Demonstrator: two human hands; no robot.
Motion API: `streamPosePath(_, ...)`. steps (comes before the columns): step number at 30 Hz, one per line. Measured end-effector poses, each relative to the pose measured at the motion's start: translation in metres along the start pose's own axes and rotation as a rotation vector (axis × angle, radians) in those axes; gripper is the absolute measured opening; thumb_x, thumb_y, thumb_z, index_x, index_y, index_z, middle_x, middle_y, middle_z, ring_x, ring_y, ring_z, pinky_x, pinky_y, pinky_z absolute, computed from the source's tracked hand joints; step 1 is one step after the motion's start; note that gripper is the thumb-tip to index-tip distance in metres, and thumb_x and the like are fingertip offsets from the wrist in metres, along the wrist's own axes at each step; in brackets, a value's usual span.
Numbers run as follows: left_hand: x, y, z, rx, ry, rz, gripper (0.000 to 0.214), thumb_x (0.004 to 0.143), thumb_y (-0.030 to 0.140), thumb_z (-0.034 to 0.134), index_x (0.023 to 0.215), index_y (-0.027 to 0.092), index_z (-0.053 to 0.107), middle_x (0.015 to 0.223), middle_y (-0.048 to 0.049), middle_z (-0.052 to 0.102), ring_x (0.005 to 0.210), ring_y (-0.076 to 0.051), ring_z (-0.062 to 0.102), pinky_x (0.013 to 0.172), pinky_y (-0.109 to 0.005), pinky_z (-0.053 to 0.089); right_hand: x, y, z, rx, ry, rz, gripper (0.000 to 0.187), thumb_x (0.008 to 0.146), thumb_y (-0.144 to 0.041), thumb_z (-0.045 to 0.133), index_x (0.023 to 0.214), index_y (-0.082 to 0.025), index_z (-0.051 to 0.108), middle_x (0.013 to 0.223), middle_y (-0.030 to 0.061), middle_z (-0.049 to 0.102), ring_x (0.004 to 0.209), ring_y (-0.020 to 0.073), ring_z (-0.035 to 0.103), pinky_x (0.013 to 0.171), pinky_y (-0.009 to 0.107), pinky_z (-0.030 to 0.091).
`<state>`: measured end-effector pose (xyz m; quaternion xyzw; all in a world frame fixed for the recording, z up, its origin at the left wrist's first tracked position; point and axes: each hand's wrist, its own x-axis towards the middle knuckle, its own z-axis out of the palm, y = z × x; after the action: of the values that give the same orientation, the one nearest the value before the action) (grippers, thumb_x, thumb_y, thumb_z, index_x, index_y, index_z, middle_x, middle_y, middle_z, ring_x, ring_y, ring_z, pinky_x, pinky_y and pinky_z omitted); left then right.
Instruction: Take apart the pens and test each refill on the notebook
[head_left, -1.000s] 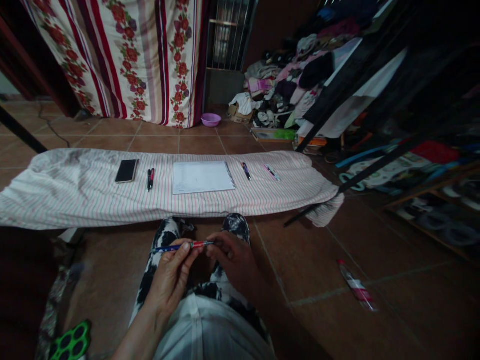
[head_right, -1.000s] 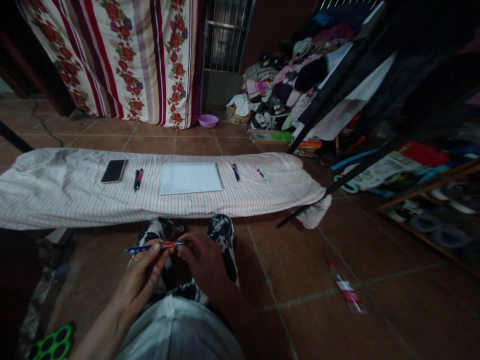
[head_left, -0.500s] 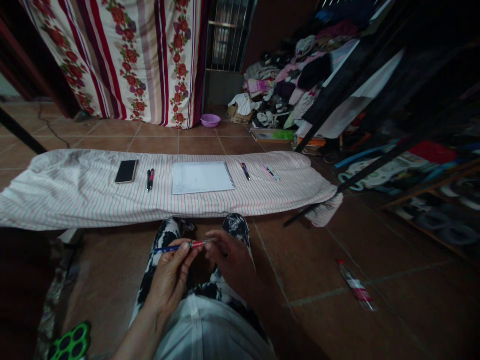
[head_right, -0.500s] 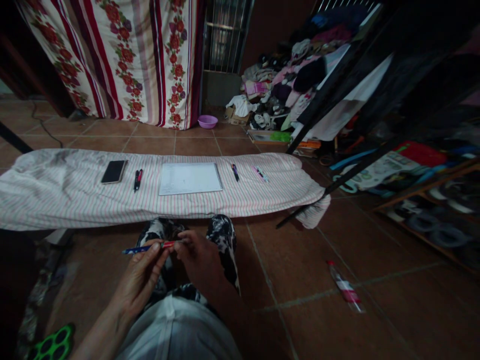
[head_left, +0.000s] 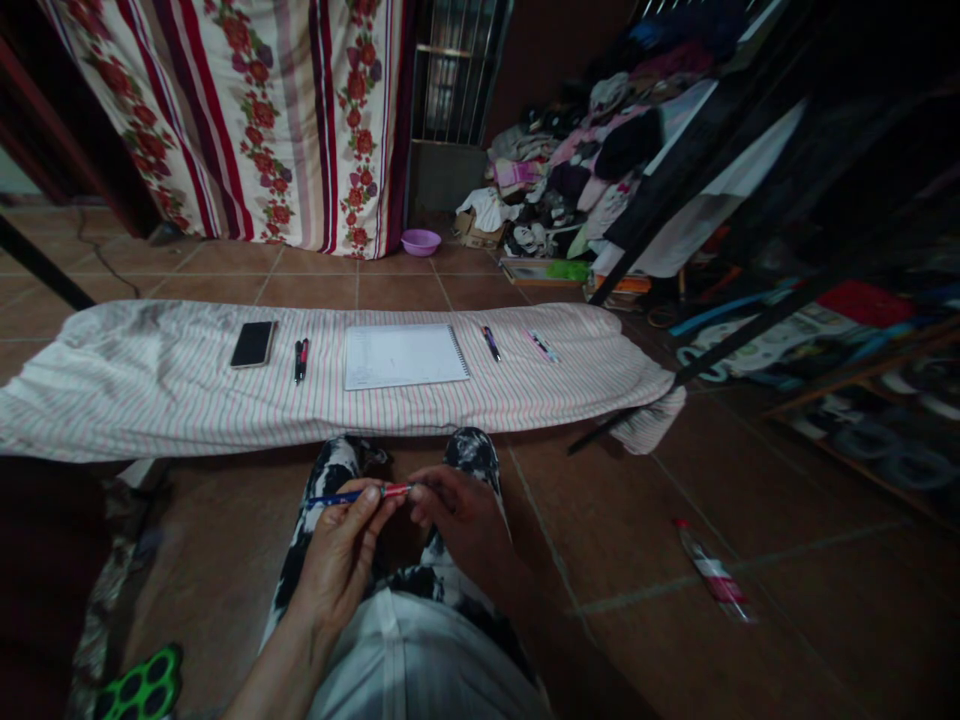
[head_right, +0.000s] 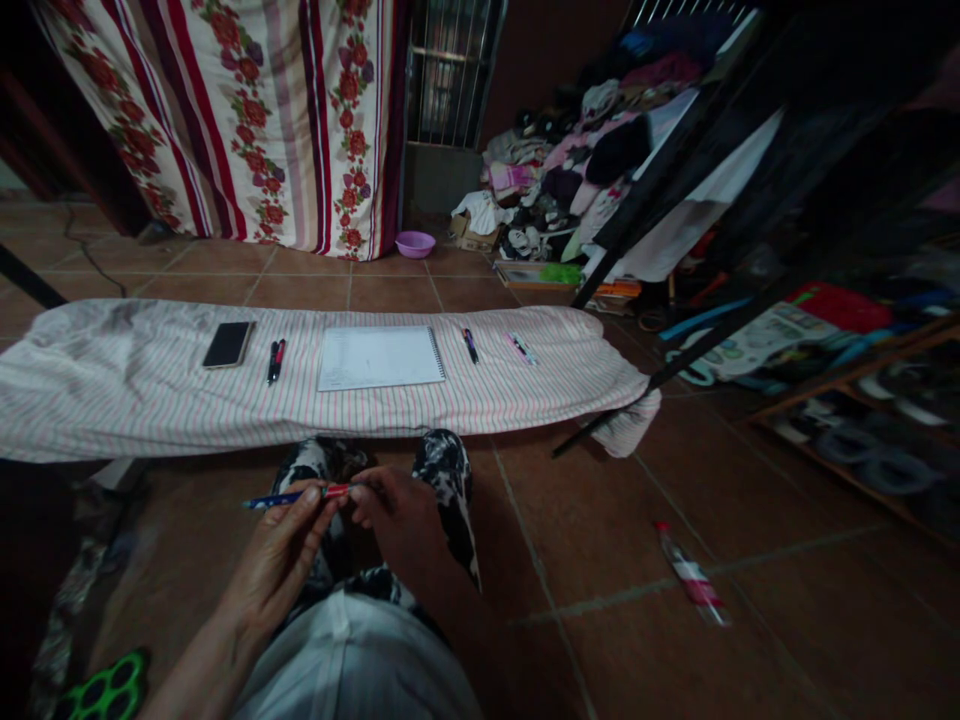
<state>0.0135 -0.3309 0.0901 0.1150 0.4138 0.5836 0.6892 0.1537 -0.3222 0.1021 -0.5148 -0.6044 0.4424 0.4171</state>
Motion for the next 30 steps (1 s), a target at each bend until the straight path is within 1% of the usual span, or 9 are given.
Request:
streamPosePath(4,-0.003,0.002,0.0,0.044,-0.018,0.004,0.022,0.057,0.019,0.079,0.072,0.01,0.066,0.073,-0.0042,0.069,0.071,-0.013,0.066,0.073,-0.019,0.054,-0.001,-0.004,-0.003,-0.2,0.015,-0.042,0.021,0.085,-0.033,0.047,0.076,-0.019,0.059,0.057,-0.0009,0.059,0.054,0.0108,0.058,0.054,0.02,0.046)
streamPosePath(6,-0.004,0.003,0.001,0.054,-0.021,0.008,0.022,0.057,0.02,0.079,0.072,0.01,0.066,0.073,-0.0044,0.069,0.072,-0.013,0.066,0.073,-0.02,0.054,-0.002,-0.006,-0.003,-0.259,0.034,-0.054,0.024,0.086,-0.034,0.046,0.071,-0.018,0.058,0.054,-0.0007,0.058,0.054,0.0112,0.057,0.053,0.021,0.045)
streamPosePath(8,-0.004,0.003,0.001,0.053,-0.018,0.011,0.021,0.057,0.019,0.079,0.072,0.01,0.066,0.073,-0.0046,0.069,0.072,-0.014,0.066,0.074,-0.02,0.054,-0.002,-0.007,-0.002,-0.238,0.029,-0.053,0.025,0.086,-0.034,0.045,0.071,-0.018,0.058,0.054,-0.0004,0.058,0.054,0.0114,0.057,0.053,0.021,0.045)
streamPosePath(11,-0.002,0.002,0.001,0.029,-0.005,0.023,0.02,0.057,0.018,0.079,0.071,0.011,0.066,0.073,-0.004,0.069,0.071,-0.014,0.066,0.073,-0.021,0.055,-0.002,-0.003,0.0,-0.05,0.01,-0.022,0.019,0.085,-0.032,0.047,0.085,-0.019,0.061,0.062,0.0001,0.063,0.057,0.0119,0.061,0.054,0.022,0.049)
streamPosePath(13,0.0,0.002,0.001,0.009,-0.001,0.028,0.019,0.057,0.017,0.079,0.07,0.011,0.066,0.072,-0.0038,0.069,0.071,-0.014,0.066,0.072,-0.02,0.055,-0.001,0.001,0.002,0.076,0.016,-0.015,0.018,0.082,-0.03,0.051,0.094,-0.02,0.06,0.069,0.0006,0.066,0.062,0.0125,0.063,0.057,0.023,0.051)
streamPosePath(15,0.001,0.002,0.002,0.002,-0.006,0.025,0.018,0.057,0.016,0.079,0.069,0.01,0.066,0.071,-0.0041,0.069,0.071,-0.013,0.066,0.072,-0.019,0.055,-0.001,0.004,0.003,0.127,0.025,-0.023,0.018,0.08,-0.028,0.054,0.095,-0.021,0.061,0.073,0.0011,0.066,0.063,0.0128,0.063,0.059,0.024,0.052)
streamPosePath(20,0.0,0.003,0.003,0.012,-0.013,0.022,0.018,0.058,0.017,0.078,0.07,0.01,0.066,0.072,-0.0047,0.07,0.07,-0.013,0.066,0.073,-0.019,0.054,0.0,0.005,0.003,0.095,0.045,0.001,0.015,0.081,-0.029,0.053,0.087,-0.019,0.062,0.067,0.0009,0.066,0.059,0.0125,0.062,0.055,0.023,0.051)
streamPosePath(27,-0.003,0.004,0.005,0.045,-0.024,0.022,0.022,0.056,0.019,0.08,0.071,0.01,0.066,0.072,-0.0054,0.07,0.07,-0.013,0.066,0.071,-0.019,0.054,-0.001,-0.001,-0.002,-0.156,0.022,-0.046,0.022,0.086,-0.033,0.047,0.076,-0.018,0.06,0.06,0.0002,0.062,0.058,0.0114,0.06,0.056,0.021,0.047)
streamPosePath(30,-0.002,0.003,0.004,0.04,-0.02,0.031,0.021,0.057,0.019,0.079,0.07,0.011,0.066,0.072,-0.0047,0.07,0.071,-0.013,0.066,0.072,-0.02,0.054,-0.001,-0.001,-0.001,-0.155,0.031,-0.05,0.021,0.086,-0.032,0.047,0.076,-0.019,0.06,0.059,0.0,0.062,0.057,0.0112,0.06,0.056,0.021,0.047)
